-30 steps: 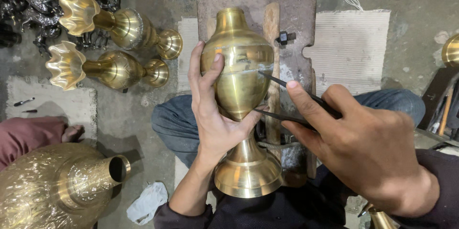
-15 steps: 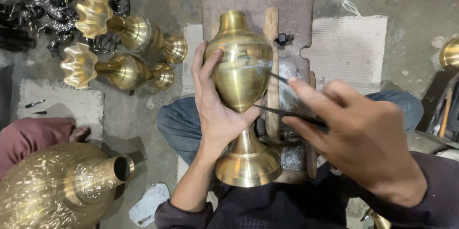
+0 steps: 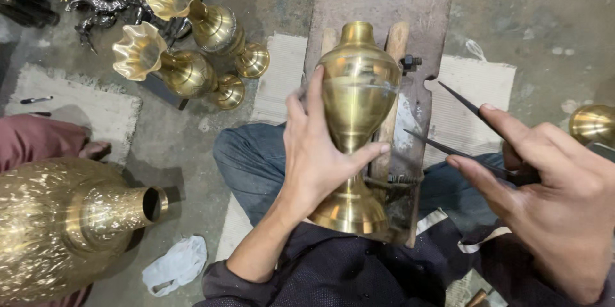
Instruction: The person sits on the floor holding a brass vase against a wooden jig and engraves decorative lines onto its surface with a pointed scribe, rotating the vase to reach different areas. They then reposition the vase and continue engraving the flared rim section of another vase.
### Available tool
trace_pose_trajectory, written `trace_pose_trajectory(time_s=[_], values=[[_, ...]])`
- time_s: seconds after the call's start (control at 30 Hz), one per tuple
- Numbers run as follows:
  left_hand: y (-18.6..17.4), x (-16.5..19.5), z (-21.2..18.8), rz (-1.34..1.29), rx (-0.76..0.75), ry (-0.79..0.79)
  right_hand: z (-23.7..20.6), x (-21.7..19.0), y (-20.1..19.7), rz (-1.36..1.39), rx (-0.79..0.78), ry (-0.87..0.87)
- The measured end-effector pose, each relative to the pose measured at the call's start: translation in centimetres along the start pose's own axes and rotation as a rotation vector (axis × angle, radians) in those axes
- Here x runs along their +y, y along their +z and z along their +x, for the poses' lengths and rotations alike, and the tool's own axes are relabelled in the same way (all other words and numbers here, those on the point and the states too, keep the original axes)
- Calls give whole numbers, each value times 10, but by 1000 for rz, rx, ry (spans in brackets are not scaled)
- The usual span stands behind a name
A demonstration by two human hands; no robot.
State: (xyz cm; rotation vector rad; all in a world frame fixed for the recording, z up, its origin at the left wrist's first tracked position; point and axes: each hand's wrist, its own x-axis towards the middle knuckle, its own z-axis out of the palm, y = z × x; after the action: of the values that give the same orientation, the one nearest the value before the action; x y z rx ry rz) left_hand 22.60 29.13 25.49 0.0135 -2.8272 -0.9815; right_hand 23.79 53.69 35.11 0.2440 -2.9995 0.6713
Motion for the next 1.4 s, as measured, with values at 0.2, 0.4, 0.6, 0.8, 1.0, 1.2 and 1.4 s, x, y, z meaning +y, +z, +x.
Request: trace_pose_trajectory(time_s=[0.2,0.4,0.6,0.8,1.0,1.2,1.4], values=[[-12,5,-5,-305,-112,-40,-19,-14,-12,-20,61,-16],[-17,-9,-26,-633,-156,-71,-33,-14,-18,49,169,-73],[-10,-23,-68,-710,-175,-72,-35,0,-7,118,189,-94],[-13,-37,-81,-450,-196,-73,-22,-8,-4,135,148,-127],[-28,-30,-77,-208,-40,104,-2,-26,-11,-10,54,-225],[-21,-24,-63,-200,106,225,22,-38,-13,-44,-33,-221],[-1,-18,-42,-270,82,364,52,-48,-17,-51,-116,-214]])
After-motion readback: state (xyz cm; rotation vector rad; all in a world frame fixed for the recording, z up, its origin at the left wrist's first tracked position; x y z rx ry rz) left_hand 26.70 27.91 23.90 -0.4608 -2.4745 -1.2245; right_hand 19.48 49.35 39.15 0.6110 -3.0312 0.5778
